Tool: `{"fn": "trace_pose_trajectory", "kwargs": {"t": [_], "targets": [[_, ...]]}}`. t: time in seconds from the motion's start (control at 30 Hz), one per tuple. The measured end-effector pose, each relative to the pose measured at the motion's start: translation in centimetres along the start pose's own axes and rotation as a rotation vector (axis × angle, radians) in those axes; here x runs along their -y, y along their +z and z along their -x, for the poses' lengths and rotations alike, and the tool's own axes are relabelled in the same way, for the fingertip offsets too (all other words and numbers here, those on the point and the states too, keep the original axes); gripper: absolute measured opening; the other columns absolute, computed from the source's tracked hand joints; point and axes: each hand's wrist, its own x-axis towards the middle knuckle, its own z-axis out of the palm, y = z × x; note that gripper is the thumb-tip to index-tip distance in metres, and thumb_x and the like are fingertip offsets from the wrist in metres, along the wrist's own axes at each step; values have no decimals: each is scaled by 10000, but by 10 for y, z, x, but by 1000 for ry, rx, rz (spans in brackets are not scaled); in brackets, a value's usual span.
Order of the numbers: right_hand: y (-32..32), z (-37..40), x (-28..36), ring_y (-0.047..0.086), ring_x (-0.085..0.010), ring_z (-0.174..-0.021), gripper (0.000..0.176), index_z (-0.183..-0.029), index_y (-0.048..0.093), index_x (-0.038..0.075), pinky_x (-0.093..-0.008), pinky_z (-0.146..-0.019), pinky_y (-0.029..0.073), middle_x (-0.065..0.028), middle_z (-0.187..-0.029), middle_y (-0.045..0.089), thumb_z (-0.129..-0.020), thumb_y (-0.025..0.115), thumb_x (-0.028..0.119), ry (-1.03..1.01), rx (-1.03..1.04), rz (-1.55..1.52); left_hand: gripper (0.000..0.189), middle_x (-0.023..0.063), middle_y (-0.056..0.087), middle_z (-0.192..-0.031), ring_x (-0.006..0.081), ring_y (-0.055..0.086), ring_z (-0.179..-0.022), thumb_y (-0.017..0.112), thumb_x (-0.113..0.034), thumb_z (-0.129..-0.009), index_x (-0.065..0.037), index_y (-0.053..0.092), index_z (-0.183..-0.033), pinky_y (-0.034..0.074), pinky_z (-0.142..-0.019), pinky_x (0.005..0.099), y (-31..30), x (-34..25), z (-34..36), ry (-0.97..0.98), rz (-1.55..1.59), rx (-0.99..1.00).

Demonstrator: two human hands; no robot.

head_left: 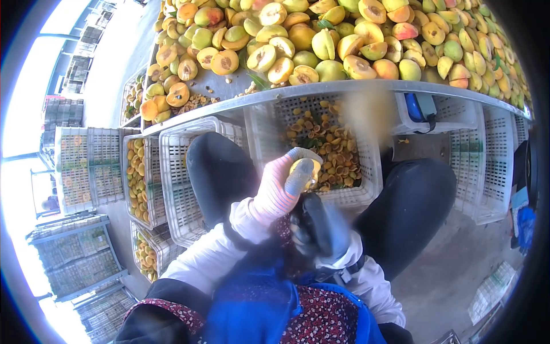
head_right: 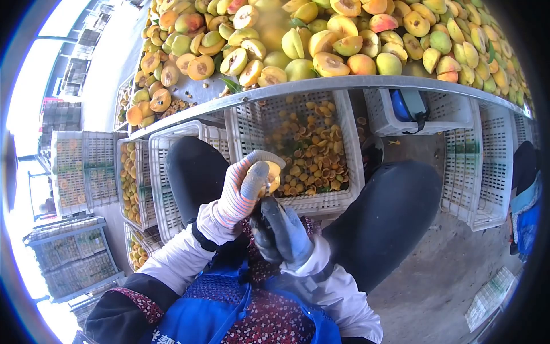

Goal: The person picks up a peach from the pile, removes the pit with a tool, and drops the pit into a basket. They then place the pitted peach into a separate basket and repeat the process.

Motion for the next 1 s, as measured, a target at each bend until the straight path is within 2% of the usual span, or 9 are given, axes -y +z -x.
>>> {"fn": "trace_pose_trajectory", "kwargs": {"t": [0.17,0.27,0.37,0.43,0.47,0.53,0.63,0.87,1.0], "targets": [[-8,-8,-5,344,-71,-392,462,-976,535,101,-208,-330,288,14,-581,416,-961,374,534,168,451,-481,461,30,591,-797,84,533,-723,511,-468,-926,-25,612,-1011,436,-699,212,-7,7,-3,-285,259,198],[-15,-15,-7,372,-64,-421,486,-1023,514,72,-200,-346,320,-1,-625,448,-966,358,529,145,634,-560,500,51,609,-792,113,569,-720,513,-518,-899,-37,617,-986,460,-696,226,0,7,6,-555,627,112],[-20,-18,1,384,-61,-446,485,-1039,527,73,-200,-377,330,-1,-635,441,-969,360,523,40,720,-535,495,65,616,-791,133,596,-739,527,-541,-875,-57,614,-937,488,-684,238,-11,-14,15,-436,530,-211],[-27,-23,-4,362,-62,-434,465,-999,530,82,-210,-381,312,2,-617,418,-972,361,514,7,536,-566,324,28,613,-819,134,603,-770,591,-400,-894,-82,614,-950,509,-717,249,-40,-43,10,-100,569,-771],[-29,-23,-7,351,-63,-429,456,-979,531,86,-215,-382,302,3,-608,407,-974,361,509,-8,441,-582,301,62,633,-888,181,621,-806,633,-357,-871,-73,628,-972,509,-734,292,-107,-19,12,113,403,-708],[-28,-23,-2,321,-78,-421,437,-956,541,99,-232,-387,275,5,-607,389,-979,361,496,-7,337,-427,322,128,632,-962,254,630,-858,654,-347,-841,-70,636,-1005,500,-771,345,-165,-63,11,122,-1160,-811],[-27,-32,-3,306,-88,-419,429,-939,550,113,-238,-379,257,12,-590,398,-960,402,516,-39,250,-243,287,129,647,-876,258,635,-807,653,-302,-838,-90,649,-1031,498,-724,357,-203,-70,-17,179,-1569,-550],[-15,-40,-4,349,-90,-426,416,-935,541,114,-239,-383,279,2,-579,442,-906,518,528,-150,-426,215,482,137,628,-1076,302,622,-965,715,-279,-761,-106,565,-1185,503,-774,399,-167,-80,-173,-9,-1679,-305],[-10,-42,0,401,-109,-431,420,-953,547,96,-231,-395,307,-5,-577,471,-904,534,513,-246,-392,146,382,126,641,-917,272,627,-854,726,-181,-743,-70,583,-1080,500,-726,358,-157,-73,-169,-8,-1376,-195]]}}
